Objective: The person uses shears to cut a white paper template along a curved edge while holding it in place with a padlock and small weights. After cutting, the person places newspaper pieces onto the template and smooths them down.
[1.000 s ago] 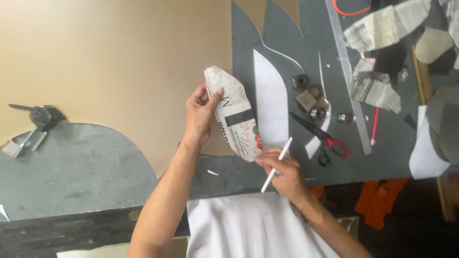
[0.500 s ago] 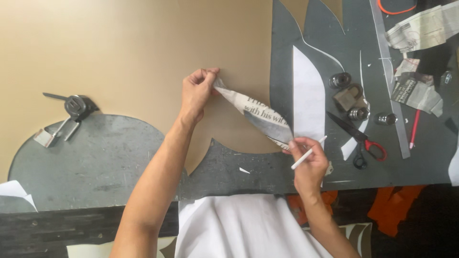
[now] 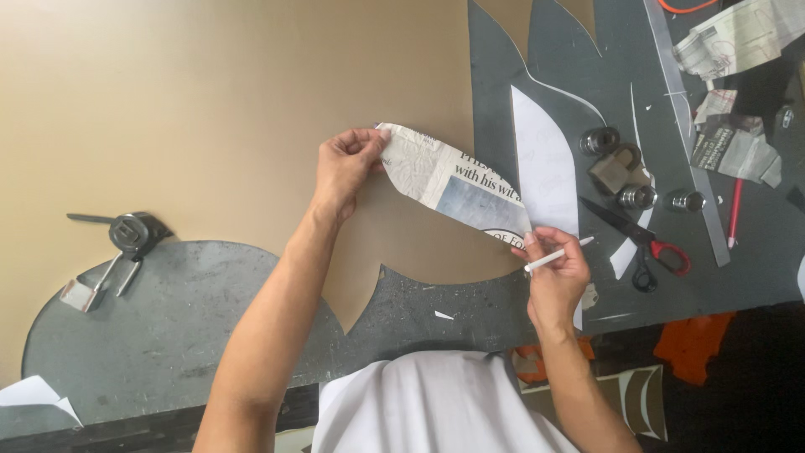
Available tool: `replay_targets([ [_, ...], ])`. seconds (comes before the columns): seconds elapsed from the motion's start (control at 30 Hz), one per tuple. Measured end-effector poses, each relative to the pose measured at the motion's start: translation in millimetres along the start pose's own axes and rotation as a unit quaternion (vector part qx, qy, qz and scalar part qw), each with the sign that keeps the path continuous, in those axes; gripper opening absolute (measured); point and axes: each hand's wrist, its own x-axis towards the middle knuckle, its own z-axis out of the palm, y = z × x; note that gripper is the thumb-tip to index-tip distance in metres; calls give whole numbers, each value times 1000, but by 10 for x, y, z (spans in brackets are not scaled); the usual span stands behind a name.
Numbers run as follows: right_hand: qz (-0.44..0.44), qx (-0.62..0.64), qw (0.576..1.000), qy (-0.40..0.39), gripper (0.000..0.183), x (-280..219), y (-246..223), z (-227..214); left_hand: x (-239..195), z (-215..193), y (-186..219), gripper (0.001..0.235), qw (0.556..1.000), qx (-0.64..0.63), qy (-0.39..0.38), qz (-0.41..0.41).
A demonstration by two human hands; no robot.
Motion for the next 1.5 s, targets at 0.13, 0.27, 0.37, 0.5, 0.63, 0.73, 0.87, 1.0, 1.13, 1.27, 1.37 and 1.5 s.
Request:
replay_targets([
  [0.13,-38,-67,997,14,19,-97,-22,-11,71,-23,-5,44,997,-39,-54,46],
  [0.27,-263,-201,941,-74,17,-171,-5,-129,274,-179,-2,44,986,-15,-153,58],
  [0.37,-358,-257,881,-171,19,-217,142,-147,458,-256,-58,20,980,44,-189,46],
  [0.5,-332,-329,852,-235,19,-333,376,-24,675,-196,-142,27,964,105,-214,115],
  [0.63,-319,-336,854,-238,23,-402,439,86,756,-123,-158,27,972,110,-182,102],
  [0.73,-320,-340,848,-252,21,-434,406,157,790,-95,-130,16,967,139,-174,121],
  [0.87,-315,-336,851,-251,23,-457,347,173,839,-94,-110,23,936,207,-191,210],
  [1.0,-308,-336,853,-254,21,-474,303,171,861,-101,-88,29,930,266,-147,207],
  [1.13,-315,-334,850,-259,24,-467,262,181,908,-92,-7,29,910,300,-118,259],
  [1.27,-326,-343,843,-255,28,-490,254,167,965,-57,3,24,910,307,-89,265],
  [1.37,-332,-349,836,-261,28,-513,266,144,995,-15,-36,23,908,301,-73,280],
  [1.5,-337,-355,828,-272,27,-566,276,110,1027,50,-66,23,909,286,-48,300],
])
